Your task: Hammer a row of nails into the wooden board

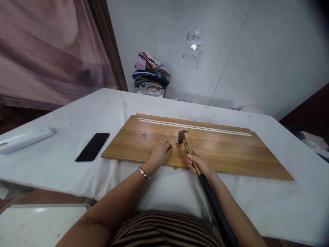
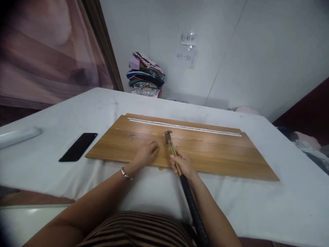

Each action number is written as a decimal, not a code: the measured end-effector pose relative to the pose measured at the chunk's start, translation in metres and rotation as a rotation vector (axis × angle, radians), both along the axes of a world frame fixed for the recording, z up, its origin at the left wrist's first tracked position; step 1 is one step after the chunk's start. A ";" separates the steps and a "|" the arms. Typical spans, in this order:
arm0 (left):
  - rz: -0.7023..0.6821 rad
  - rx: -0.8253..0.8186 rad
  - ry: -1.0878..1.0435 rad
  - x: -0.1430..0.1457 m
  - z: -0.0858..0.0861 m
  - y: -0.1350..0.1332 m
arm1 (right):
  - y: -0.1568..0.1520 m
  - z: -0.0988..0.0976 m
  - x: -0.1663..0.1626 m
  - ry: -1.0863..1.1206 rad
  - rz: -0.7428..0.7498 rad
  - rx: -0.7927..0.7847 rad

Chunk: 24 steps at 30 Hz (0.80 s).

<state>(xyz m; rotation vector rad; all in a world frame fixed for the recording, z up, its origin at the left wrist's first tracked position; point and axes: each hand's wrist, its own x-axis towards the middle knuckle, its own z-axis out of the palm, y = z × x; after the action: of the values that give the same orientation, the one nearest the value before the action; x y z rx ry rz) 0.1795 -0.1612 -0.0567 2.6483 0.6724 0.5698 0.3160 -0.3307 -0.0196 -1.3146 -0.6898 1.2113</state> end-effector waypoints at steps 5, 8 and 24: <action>-0.002 -0.009 0.009 0.000 0.000 0.000 | 0.000 0.002 0.001 -0.007 0.011 0.005; 0.000 -0.017 0.013 -0.001 0.000 0.000 | -0.001 0.002 0.001 -0.012 0.028 0.009; -0.007 -0.025 -0.022 -0.001 0.001 -0.001 | -0.001 0.000 0.001 -0.029 0.025 0.012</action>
<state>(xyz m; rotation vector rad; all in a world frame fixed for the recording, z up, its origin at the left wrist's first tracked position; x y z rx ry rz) 0.1788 -0.1620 -0.0560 2.6159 0.6598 0.5839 0.3166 -0.3319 -0.0192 -1.3194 -0.7353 1.2088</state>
